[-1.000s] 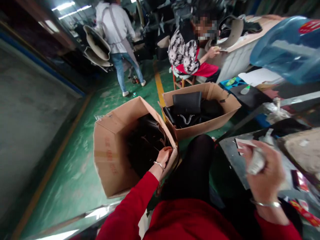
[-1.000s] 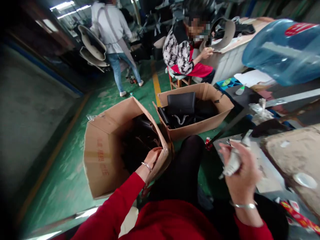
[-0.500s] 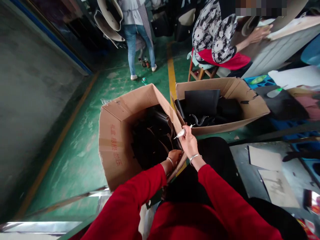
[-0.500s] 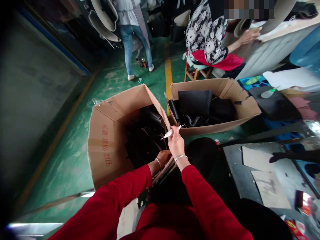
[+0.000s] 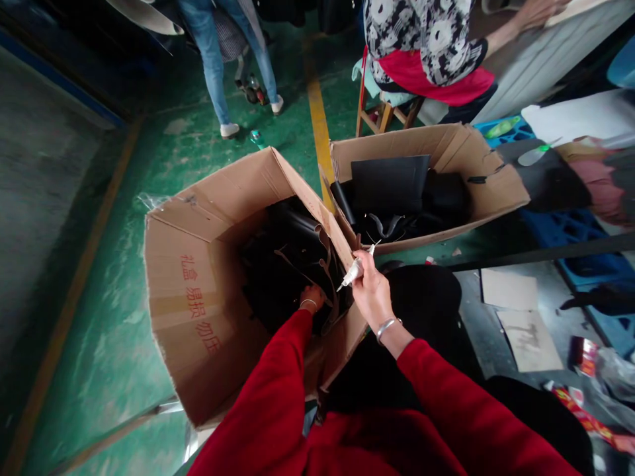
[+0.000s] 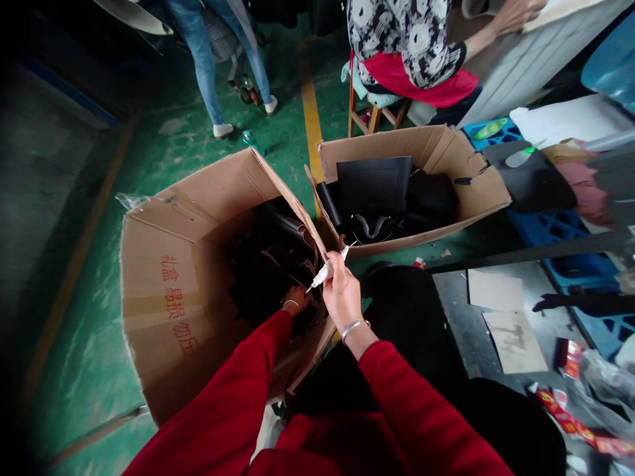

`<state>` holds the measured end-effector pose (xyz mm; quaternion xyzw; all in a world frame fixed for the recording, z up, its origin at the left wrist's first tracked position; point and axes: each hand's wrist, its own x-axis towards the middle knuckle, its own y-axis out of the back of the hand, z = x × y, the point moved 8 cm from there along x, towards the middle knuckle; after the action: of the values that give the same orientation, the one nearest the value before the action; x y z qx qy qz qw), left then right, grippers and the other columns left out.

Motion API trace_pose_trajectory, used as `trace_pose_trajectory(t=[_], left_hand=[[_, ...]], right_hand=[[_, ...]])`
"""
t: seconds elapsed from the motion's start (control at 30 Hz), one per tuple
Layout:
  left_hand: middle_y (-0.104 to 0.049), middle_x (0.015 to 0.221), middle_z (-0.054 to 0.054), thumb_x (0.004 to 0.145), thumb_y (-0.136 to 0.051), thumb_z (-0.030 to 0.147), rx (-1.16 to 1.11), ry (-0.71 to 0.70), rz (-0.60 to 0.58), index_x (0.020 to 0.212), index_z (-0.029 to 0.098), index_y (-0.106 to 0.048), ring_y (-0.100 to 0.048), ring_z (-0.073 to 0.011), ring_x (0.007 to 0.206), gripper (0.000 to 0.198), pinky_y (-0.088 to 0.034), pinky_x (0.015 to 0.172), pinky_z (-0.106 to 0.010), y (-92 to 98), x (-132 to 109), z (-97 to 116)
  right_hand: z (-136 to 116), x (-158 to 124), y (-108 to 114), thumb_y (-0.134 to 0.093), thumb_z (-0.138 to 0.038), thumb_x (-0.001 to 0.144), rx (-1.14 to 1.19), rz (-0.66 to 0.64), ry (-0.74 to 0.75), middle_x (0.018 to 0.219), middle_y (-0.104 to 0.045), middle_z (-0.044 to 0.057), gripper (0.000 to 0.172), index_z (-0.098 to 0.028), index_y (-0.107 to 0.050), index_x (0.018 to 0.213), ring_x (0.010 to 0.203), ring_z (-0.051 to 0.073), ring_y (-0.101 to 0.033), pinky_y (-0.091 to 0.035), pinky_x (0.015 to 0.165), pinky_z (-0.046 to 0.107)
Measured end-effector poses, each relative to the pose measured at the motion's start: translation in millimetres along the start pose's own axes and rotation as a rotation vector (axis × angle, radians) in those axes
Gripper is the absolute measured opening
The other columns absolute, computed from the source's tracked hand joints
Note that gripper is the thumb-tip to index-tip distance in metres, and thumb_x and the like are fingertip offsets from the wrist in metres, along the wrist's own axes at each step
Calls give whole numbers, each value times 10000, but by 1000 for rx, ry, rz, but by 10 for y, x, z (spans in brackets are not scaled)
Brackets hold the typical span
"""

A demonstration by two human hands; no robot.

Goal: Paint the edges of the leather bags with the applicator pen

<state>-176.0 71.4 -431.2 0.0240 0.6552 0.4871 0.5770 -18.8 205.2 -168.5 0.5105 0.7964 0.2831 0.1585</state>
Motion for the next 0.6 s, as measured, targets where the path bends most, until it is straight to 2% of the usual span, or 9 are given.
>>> trace_pose_trajectory(t=[0.13, 0.37, 0.5, 0.6], left_hand=[[-578, 1390, -122, 960, -628, 374, 63, -75, -17, 1295, 183, -607, -573, -292, 1244, 386, -487, 1043, -543, -140, 77, 63], [-600, 1357, -120, 960, -631, 370, 116, -137, -94, 1268, 175, -622, -592, -284, 1219, 365, -501, 1029, -534, -245, 128, 83], [-630, 1302, -114, 962, -628, 386, 103, -86, -168, 1253, 177, -628, -633, -261, 1141, 359, -544, 970, -489, -236, 199, 32], [-645, 1267, -110, 966, -620, 401, 95, -10, -186, 1242, 174, -631, -650, -250, 1099, 358, -559, 941, -471, -167, 184, -108]], right_hand=[[4, 3, -9, -461, -57, 807, -5, -10, 9, 850, -691, 33, 498, -188, -555, 1279, 703, 186, -660, -508, 698, 263], [17, -1, -10, -471, -64, 821, -38, 3, 16, 887, -696, 33, 489, -208, -543, 1283, 726, 185, -665, -513, 704, 262], [23, -1, -10, -473, -64, 824, -56, 6, 29, 874, -690, 36, 495, -197, -538, 1296, 728, 193, -665, -513, 714, 275], [29, 1, -8, -478, -66, 822, -64, 6, 27, 865, -685, 34, 495, -197, -542, 1295, 733, 197, -665, -509, 721, 279]])
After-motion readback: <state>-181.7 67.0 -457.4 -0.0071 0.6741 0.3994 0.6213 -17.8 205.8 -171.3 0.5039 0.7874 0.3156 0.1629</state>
